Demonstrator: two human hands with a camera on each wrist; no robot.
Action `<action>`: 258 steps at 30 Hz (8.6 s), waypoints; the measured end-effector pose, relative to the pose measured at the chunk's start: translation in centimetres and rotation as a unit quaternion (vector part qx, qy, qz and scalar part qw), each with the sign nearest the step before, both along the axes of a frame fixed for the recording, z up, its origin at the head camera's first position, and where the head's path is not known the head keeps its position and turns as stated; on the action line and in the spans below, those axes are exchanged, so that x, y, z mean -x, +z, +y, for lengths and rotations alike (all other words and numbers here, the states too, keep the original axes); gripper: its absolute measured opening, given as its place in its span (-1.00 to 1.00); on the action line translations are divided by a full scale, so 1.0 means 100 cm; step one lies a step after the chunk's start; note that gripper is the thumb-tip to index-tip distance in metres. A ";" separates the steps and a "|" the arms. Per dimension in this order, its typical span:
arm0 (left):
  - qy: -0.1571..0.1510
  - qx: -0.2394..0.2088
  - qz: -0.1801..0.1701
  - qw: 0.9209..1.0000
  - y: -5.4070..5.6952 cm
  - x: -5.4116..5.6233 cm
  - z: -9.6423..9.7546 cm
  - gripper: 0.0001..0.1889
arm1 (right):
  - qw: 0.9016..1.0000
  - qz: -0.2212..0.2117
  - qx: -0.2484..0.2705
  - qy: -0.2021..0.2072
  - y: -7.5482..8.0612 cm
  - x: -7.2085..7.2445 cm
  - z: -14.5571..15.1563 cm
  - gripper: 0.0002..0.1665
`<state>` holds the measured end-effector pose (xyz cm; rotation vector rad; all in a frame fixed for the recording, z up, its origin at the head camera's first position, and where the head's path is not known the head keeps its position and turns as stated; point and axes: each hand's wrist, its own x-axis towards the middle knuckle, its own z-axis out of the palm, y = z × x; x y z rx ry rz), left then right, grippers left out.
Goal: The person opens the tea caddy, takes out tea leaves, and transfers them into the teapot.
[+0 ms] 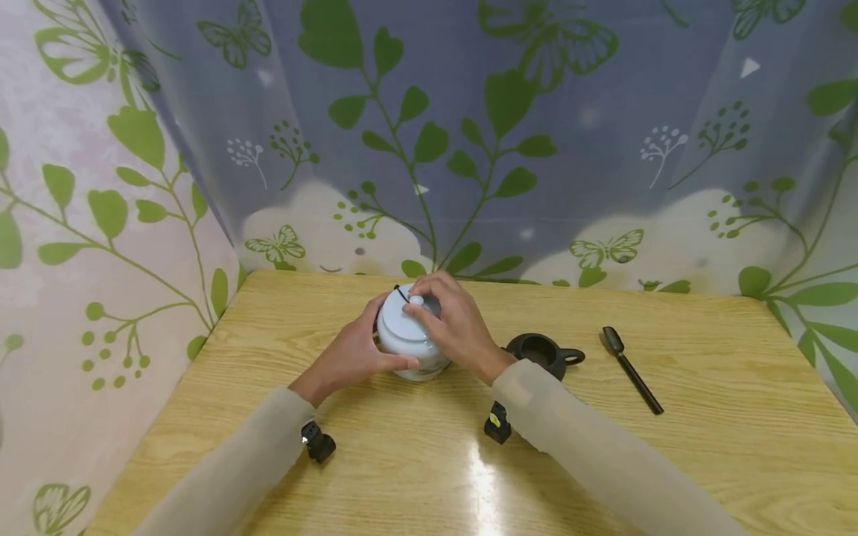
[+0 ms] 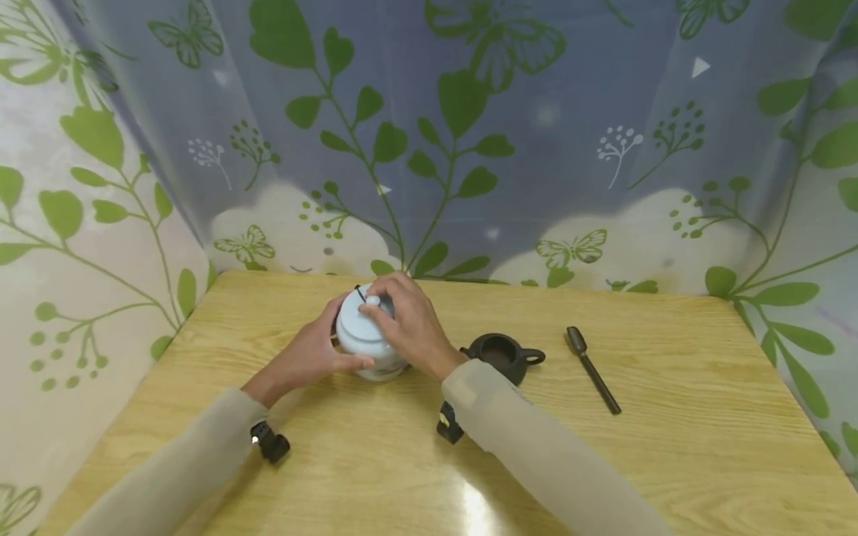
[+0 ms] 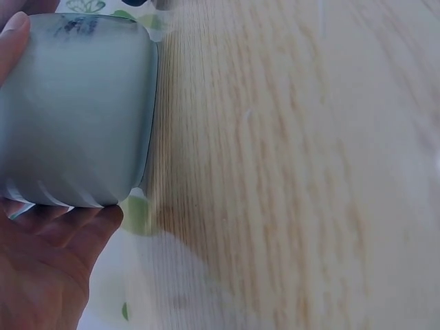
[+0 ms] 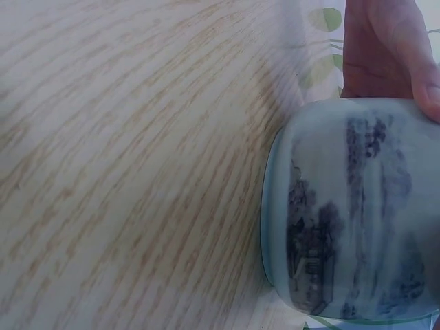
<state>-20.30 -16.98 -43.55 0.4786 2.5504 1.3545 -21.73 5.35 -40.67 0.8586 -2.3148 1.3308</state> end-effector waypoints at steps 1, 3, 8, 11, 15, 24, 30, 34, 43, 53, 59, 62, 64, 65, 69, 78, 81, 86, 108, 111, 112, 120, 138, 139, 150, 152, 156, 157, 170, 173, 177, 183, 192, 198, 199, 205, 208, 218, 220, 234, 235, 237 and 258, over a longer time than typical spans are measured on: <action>0.000 0.000 0.000 1.000 0.000 0.000 0.000 0.36 | 1.000 0.002 0.000 -0.001 0.000 0.000 0.000 -0.78; 0.000 0.000 0.000 1.000 0.001 0.000 0.000 0.36 | 1.000 0.005 -0.002 -0.001 0.001 0.000 0.000 -0.77; 0.000 0.002 -0.001 1.000 0.002 0.000 0.000 0.35 | 1.000 0.009 -0.013 -0.001 0.000 0.000 -0.001 -0.77; 0.000 0.003 -0.002 1.000 0.002 0.000 0.000 0.36 | 1.000 0.007 -0.018 -0.002 0.000 0.000 -0.001 -0.78; 0.001 -0.004 -0.005 1.000 0.002 0.000 0.000 0.36 | 1.000 -0.003 -0.015 -0.003 0.000 0.000 -0.001 -0.78; 0.002 -0.004 -0.004 1.000 0.002 0.000 -0.002 0.36 | 1.000 -0.016 -0.014 -0.004 0.003 -0.001 -0.001 -0.77; 0.005 -0.002 0.003 1.000 0.003 0.001 0.000 0.36 | 1.000 0.000 -0.004 -0.003 0.000 0.000 -0.001 -0.78; -0.005 -0.011 -0.001 1.000 0.003 0.003 0.000 0.38 | 1.000 0.028 0.000 -0.004 0.007 0.000 0.000 -0.79; -0.012 -0.040 -0.001 0.999 0.000 0.010 -0.007 0.33 | 0.998 0.060 0.030 0.018 0.068 0.007 -0.002 -0.76; -0.007 -0.018 0.012 1.000 -0.001 0.005 -0.008 0.31 | 0.997 -0.052 0.027 0.051 0.055 -0.033 0.011 -0.77; -0.029 0.007 0.078 0.996 -0.004 0.009 -0.009 0.11 | 0.994 -0.060 0.028 0.088 0.053 -0.051 0.014 -0.78; -0.058 -0.027 0.115 0.991 -0.022 0.019 -0.017 0.09 | 0.991 -0.056 0.026 0.118 0.053 -0.060 0.014 -0.76; -0.080 -0.053 0.129 0.987 -0.027 0.021 -0.020 0.13 | 0.988 -0.046 0.022 0.143 0.054 -0.067 0.012 -0.74; -0.087 -0.063 0.133 0.985 -0.029 0.022 -0.021 0.16 | 0.987 -0.039 0.019 0.154 0.054 -0.071 0.011 -0.73; -0.076 -0.061 0.119 0.988 -0.019 0.016 -0.016 0.17 | 0.980 0.002 0.010 0.200 0.056 -0.088 0.006 -0.71; -0.005 -0.025 0.073 0.997 -0.004 0.005 0.001 0.16 | 0.971 0.014 -0.006 0.241 0.039 -0.110 0.006 -0.70; -0.008 -0.022 0.072 0.997 -0.004 0.004 0.001 0.18 | 0.974 -0.017 -0.022 0.227 0.029 -0.111 0.012 -0.73; -0.011 -0.018 0.053 0.998 -0.002 0.004 0.002 0.25 | 0.977 -0.075 -0.040 0.196 0.016 -0.111 0.021 -0.73; -0.010 -0.036 0.036 0.999 -0.004 0.005 0.002 0.30 | 0.976 -0.132 -0.109 0.136 -0.026 -0.073 0.057 -0.73; -0.011 -0.036 0.036 0.999 -0.004 0.005 0.002 0.30 | 0.976 -0.131 -0.113 0.131 -0.029 -0.070 0.060 -0.71; -0.010 -0.036 0.036 0.999 -0.003 0.005 0.002 0.31 | 0.977 -0.128 -0.115 0.130 -0.030 -0.069 0.061 -0.70; -0.011 -0.036 0.037 0.999 -0.004 0.006 0.001 0.33 | 0.973 -0.130 -0.139 0.128 -0.039 -0.067 0.064 -0.72; -0.012 -0.037 0.023 0.999 -0.002 0.005 0.001 0.33 | 0.974 -0.096 -0.145 0.148 -0.056 -0.061 0.070 -0.66; -0.013 -0.037 0.023 0.999 -0.002 0.005 0.001 0.33 | 0.972 -0.104 -0.152 0.145 -0.054 -0.062 0.069 -0.66; -0.015 -0.046 0.025 0.999 -0.003 0.005 0.001 0.31 | 0.970 -0.126 -0.164 0.124 -0.043 -0.070 0.067 -0.71; -0.013 -0.044 0.025 0.999 -0.003 0.005 0.001 0.30 | 0.972 -0.124 -0.155 0.123 -0.043 -0.071 0.068 -0.72; -0.012 -0.044 0.025 0.999 -0.003 0.005 0.001 0.31 | 0.976 -0.115 -0.137 0.125 -0.039 -0.073 0.071 -0.77; -0.013 -0.045 0.025 0.999 -0.003 0.005 0.001 0.31 | 0.977 -0.112 -0.134 0.125 -0.037 -0.073 0.072 -0.78; -0.019 -0.057 0.020 0.998 -0.004 0.005 0.003 0.30 | 0.984 -0.119 -0.089 0.101 -0.018 -0.078 0.099 -0.85; -0.016 -0.054 0.017 0.998 -0.004 0.005 0.002 0.30 | 0.986 -0.111 -0.083 0.096 -0.016 -0.078 0.109 -0.84; -0.017 -0.055 0.015 0.998 -0.003 0.005 0.002 0.30 | 0.987 -0.108 -0.079 0.086 -0.011 -0.078 0.123 -0.77; -0.019 -0.059 0.013 0.998 -0.004 0.005 0.002 0.30 | 0.988 -0.121 -0.072 0.068 -0.002 -0.079 0.144 -0.70; -0.022 -0.055 0.009 0.998 -0.002 0.005 0.002 0.32 | 0.990 -0.115 -0.077 0.023 0.005 -0.080 0.173 -0.83; -0.020 -0.053 0.008 0.998 -0.002 0.007 0.002 0.33 | 0.991 -0.118 -0.070 0.007 0.001 -0.081 0.190 -0.80; -0.020 -0.053 0.007 0.998 -0.002 0.007 0.002 0.33 | 0.991 -0.118 -0.068 0.002 0.001 -0.081 0.192 -0.79; -0.020 -0.052 0.006 0.998 -0.003 0.007 0.002 0.34 | 0.990 -0.116 -0.069 -0.029 -0.001 -0.083 0.208 -0.79; -0.020 -0.053 0.004 0.998 -0.003 0.007 0.002 0.34 | 0.989 -0.121 -0.070 -0.041 -0.002 -0.085 0.216 -0.78; -0.021 -0.055 0.000 0.998 -0.002 0.006 0.002 0.33 | 0.982 -0.128 -0.094 -0.104 -0.012 -0.086 0.244 -0.75; -0.022 -0.056 -0.001 0.998 -0.002 0.006 0.002 0.33 | 0.979 -0.133 -0.100 -0.114 -0.014 -0.086 0.250 -0.73; -0.027 -0.056 0.001 0.998 -0.001 0.005 0.000 0.34 | 0.965 -0.171 -0.124 -0.155 -0.032 -0.083 0.285 -0.65; -0.028 -0.056 0.001 0.998 -0.001 0.005 0.000 0.34 | 0.963 -0.175 -0.126 -0.159 -0.034 -0.082 0.288 -0.64; -0.029 -0.056 0.001 0.998 -0.002 0.005 0.000 0.33 | 0.959 -0.189 -0.131 -0.163 -0.036 -0.081 0.294 -0.61; -0.027 -0.053 -0.006 0.998 0.000 0.005 0.001 0.33 | 0.928 -0.248 -0.231 -0.155 -0.043 -0.077 0.309 -0.46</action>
